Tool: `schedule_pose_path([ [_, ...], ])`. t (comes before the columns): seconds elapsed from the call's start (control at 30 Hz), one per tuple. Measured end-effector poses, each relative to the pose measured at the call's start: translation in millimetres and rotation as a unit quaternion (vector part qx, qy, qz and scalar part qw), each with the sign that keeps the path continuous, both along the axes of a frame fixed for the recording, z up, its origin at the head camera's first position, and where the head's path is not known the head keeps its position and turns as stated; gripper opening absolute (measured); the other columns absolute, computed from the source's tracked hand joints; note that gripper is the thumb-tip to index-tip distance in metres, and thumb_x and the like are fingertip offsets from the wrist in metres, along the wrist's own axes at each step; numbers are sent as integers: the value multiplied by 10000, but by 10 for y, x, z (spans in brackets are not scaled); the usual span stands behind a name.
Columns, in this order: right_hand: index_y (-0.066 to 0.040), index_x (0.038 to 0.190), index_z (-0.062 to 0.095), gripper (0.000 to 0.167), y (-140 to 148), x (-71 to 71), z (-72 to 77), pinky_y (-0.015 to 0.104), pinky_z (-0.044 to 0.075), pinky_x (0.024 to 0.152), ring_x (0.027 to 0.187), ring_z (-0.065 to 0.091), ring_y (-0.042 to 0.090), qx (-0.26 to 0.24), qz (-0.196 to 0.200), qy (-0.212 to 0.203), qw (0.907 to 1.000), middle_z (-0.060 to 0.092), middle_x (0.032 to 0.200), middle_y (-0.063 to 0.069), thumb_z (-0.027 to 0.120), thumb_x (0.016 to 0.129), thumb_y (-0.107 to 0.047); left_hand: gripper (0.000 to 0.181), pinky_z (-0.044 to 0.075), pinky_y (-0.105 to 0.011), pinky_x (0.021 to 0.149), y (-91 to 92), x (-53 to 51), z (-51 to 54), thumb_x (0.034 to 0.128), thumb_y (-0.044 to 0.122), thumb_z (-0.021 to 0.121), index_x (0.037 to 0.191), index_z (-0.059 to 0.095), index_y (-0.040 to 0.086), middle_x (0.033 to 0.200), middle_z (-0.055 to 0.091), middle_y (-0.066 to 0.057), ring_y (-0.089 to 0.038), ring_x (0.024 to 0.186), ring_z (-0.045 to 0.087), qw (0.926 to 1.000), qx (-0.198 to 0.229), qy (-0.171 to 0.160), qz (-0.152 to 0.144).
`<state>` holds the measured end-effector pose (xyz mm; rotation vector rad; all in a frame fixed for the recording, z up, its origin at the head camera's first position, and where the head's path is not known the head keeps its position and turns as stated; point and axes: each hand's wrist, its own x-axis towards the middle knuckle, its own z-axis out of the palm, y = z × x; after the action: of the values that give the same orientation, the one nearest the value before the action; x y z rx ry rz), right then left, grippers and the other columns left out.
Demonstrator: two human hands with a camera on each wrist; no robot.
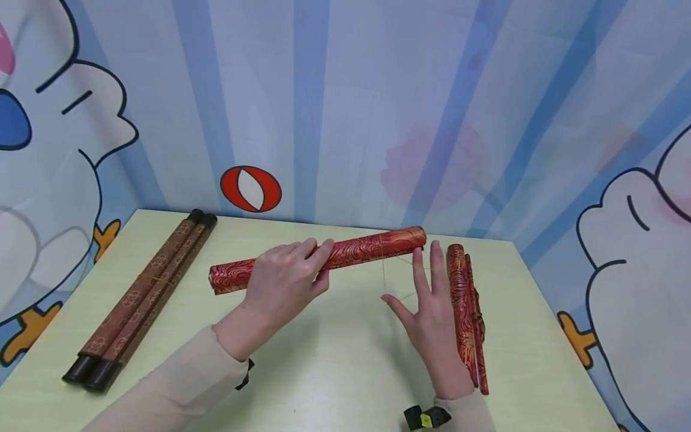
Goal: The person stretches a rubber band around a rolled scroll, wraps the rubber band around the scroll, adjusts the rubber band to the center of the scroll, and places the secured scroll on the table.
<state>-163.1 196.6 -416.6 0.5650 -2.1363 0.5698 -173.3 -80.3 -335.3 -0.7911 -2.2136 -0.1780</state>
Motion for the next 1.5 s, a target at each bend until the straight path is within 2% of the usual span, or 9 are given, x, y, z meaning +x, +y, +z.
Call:
schedule_pose_path([
  [0.07, -15, 1624, 414, 1007, 27, -8, 89, 335, 268, 1290, 1546, 364, 454, 233, 35, 253, 9994, 318, 1699, 248, 957, 812, -261, 383, 628, -358, 586, -11, 4, 17, 837, 204, 887, 1188, 795, 80, 862, 732, -65, -221, 654, 732, 10000, -34, -67, -18],
  [0.17, -31, 1603, 463, 1081, 69, -16, 233, 364, 294, 1288, 1518, 411, 439, 537, 82, 411, 9977, 391, 1653, 237, 1021, 681, -113, 394, 628, -356, 584, -22, 5, 41, 833, 217, 896, 1191, 795, 87, 864, 735, -61, -213, 651, 729, 9998, -92, -147, -46],
  [0.4, -63, 1568, 530, 1011, 151, -71, 514, 420, 305, 1293, 1466, 470, 449, 1087, 323, 661, 9913, 486, 1588, 231, 1013, 681, -87, 382, 599, -320, 549, -52, -15, 118, 839, 213, 888, 1194, 799, 104, 849, 720, -48, -184, 634, 698, 9994, -216, -202, -170],
  [0.63, -87, 1503, 594, 897, 191, -159, 712, 562, 497, 1130, 1416, 516, 435, 1517, 598, 746, 9838, 550, 1509, 218, 1003, 704, -90, 356, 556, -293, 500, -106, -37, 160, 826, 176, 885, 1165, 799, 109, 817, 687, -40, -177, 598, 668, 9993, -254, -94, -244],
  [0.77, -85, 1480, 597, 879, 231, -179, 765, 614, 543, 1030, 1367, 533, 451, 1734, 751, 630, 9800, 549, 1478, 232, 1010, 704, -98, 360, 559, -289, 506, -120, -43, 165, 821, 162, 879, 1168, 794, 115, 836, 700, -42, -180, 609, 676, 9990, -337, -59, -302],
  [0.93, -82, 1468, 603, 867, 278, -192, 781, 597, 562, 955, 1262, 560, 452, 1762, 867, 450, 9795, 555, 1422, 241, 1013, 705, -100, 375, 569, -288, 519, -135, -51, 149, 819, 163, 881, 1178, 785, 117, 869, 717, -46, -180, 638, 697, 9985, -416, -74, -352],
  [1.13, -108, 1470, 607, 914, 304, -198, 786, 606, 570, 929, 1223, 555, 449, 1643, 889, 317, 9819, 549, 1430, 233, 1031, 661, -81, 399, 569, -288, 517, -160, -55, 142, 821, 190, 890, 1201, 781, 133, 895, 731, -44, -171, 652, 705, 9978, -463, -115, -460],
  [1.33, -102, 1460, 601, 920, 318, -243, 840, 594, 568, 898, 1182, 555, 436, 1749, 1176, 379, 9768, 558, 1378, 230, 1032, 648, -59, 405, 538, -277, 493, -205, -77, 140, 821, 193, 886, 1211, 783, 153, 900, 720, -10, -147, 658, 691, 9964, -521, 27, -672],
  [1.5, -96, 1446, 605, 872, 337, -239, 889, 552, 580, 907, 1182, 555, 405, 1832, 1340, 54, 9739, 568, 1341, 210, 1020, 680, -80, 412, 517, -269, 479, -231, -92, 143, 814, 183, 884, 1213, 785, 162, 909, 726, 9, -140, 674, 692, 9952, -481, 152, -836],
])
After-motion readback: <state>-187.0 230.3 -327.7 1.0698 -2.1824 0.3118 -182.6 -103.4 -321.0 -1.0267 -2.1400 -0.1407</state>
